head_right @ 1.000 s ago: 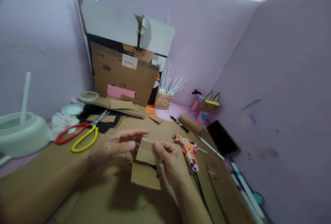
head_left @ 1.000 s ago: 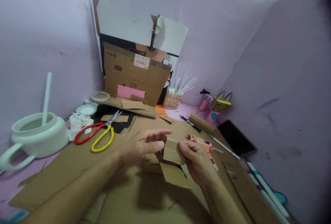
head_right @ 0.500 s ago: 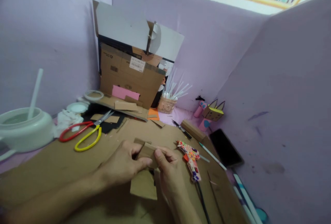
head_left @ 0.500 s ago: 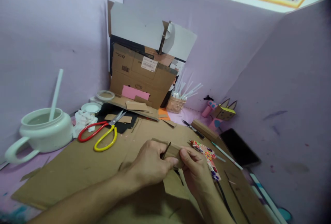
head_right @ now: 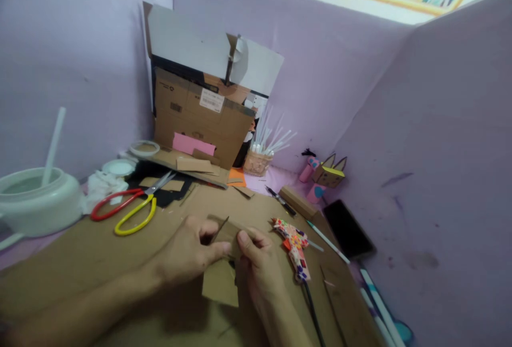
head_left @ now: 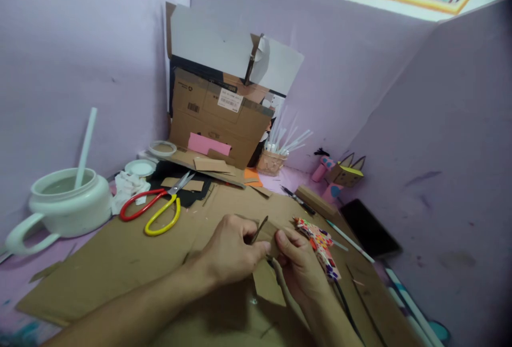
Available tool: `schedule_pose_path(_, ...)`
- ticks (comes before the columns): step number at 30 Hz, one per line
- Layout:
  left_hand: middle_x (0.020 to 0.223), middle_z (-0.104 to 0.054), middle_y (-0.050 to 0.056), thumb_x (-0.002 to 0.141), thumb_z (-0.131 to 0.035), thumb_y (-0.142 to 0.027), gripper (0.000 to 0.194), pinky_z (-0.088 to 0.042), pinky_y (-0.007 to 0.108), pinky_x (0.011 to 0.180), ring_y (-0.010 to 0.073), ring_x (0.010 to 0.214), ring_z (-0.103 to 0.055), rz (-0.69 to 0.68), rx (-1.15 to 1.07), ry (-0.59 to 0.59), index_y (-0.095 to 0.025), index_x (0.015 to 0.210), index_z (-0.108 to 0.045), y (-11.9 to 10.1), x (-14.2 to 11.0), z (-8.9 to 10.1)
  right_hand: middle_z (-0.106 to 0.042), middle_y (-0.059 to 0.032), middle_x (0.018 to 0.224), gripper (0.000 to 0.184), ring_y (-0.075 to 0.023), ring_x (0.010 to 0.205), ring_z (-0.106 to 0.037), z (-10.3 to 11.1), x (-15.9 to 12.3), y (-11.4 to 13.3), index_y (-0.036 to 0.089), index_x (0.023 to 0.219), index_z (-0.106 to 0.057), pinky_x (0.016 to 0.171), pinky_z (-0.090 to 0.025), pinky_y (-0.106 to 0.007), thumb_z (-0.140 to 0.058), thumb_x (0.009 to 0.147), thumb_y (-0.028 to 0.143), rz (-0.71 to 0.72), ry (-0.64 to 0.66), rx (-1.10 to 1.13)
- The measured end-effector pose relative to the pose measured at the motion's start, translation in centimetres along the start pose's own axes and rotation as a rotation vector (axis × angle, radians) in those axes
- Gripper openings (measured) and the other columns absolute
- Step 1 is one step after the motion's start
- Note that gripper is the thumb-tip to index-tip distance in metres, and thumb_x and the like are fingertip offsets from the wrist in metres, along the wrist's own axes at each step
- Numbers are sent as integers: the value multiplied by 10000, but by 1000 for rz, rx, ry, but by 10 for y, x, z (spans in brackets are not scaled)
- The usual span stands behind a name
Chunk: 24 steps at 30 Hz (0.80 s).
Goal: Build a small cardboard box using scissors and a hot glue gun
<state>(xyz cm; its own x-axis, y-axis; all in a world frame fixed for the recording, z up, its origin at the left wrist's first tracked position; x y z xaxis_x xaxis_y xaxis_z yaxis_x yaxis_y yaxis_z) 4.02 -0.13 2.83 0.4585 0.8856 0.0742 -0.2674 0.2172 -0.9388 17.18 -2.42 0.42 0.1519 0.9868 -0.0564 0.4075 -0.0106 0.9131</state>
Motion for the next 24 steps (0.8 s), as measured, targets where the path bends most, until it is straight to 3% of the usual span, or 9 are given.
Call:
schedule_pose_path(4,529,-318,-47,674,-557,-250,246,-220,203,442,84,514,-312,-28,51,-16,-161,495,-413,0,-1,1,-403,67,431,386,-46,411,-271,1,0,-3,149,442,-546,375,-214,-171,-839,450,400,-21,-8,3)
schedule_pose_path(9,504,-392,-39,655,-569,-231,212,-276,198,459,97,520,-380,-29,56,-30,-142,480,-492,-3,-2,3,-433,56,452,367,-48,422,-299,5,2,-5,139,464,-586,366,-224,-163,-845,441,398,-19,-6,2)
schedule_pose_path(14,542,-507,-15,644,-571,-249,158,-347,208,499,122,550,-458,10,-134,33,-113,589,-629,2,1,3,-428,56,445,333,-48,406,-302,4,1,-5,141,482,-613,356,-247,-159,-824,501,399,-16,16,11)
schedule_pose_path(19,526,-483,-23,584,-603,-291,181,-345,220,484,114,511,-437,141,-278,26,-110,594,-614,12,7,4,-530,11,536,326,-78,459,-391,8,3,-3,156,627,-695,373,-300,-160,-754,594,475,33,25,-19)
schedule_pose_path(24,551,-489,-16,607,-593,-280,169,-352,224,507,120,539,-449,88,-247,102,-112,598,-613,8,6,1,-486,35,476,333,-59,430,-323,14,6,-2,146,623,-717,389,-250,-169,-751,588,475,147,-87,-227)
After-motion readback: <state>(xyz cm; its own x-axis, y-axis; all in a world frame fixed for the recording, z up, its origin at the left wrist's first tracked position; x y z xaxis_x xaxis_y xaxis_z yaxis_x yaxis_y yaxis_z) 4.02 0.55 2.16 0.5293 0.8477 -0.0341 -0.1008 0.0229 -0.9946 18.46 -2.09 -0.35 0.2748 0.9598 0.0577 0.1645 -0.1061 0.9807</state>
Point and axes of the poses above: each hand's wrist, its own x-axis towards the middle knuckle, its own z-axis out of the back of the hand, y = z × x, the point moved 2 cm from there along x, towards the middle knuckle
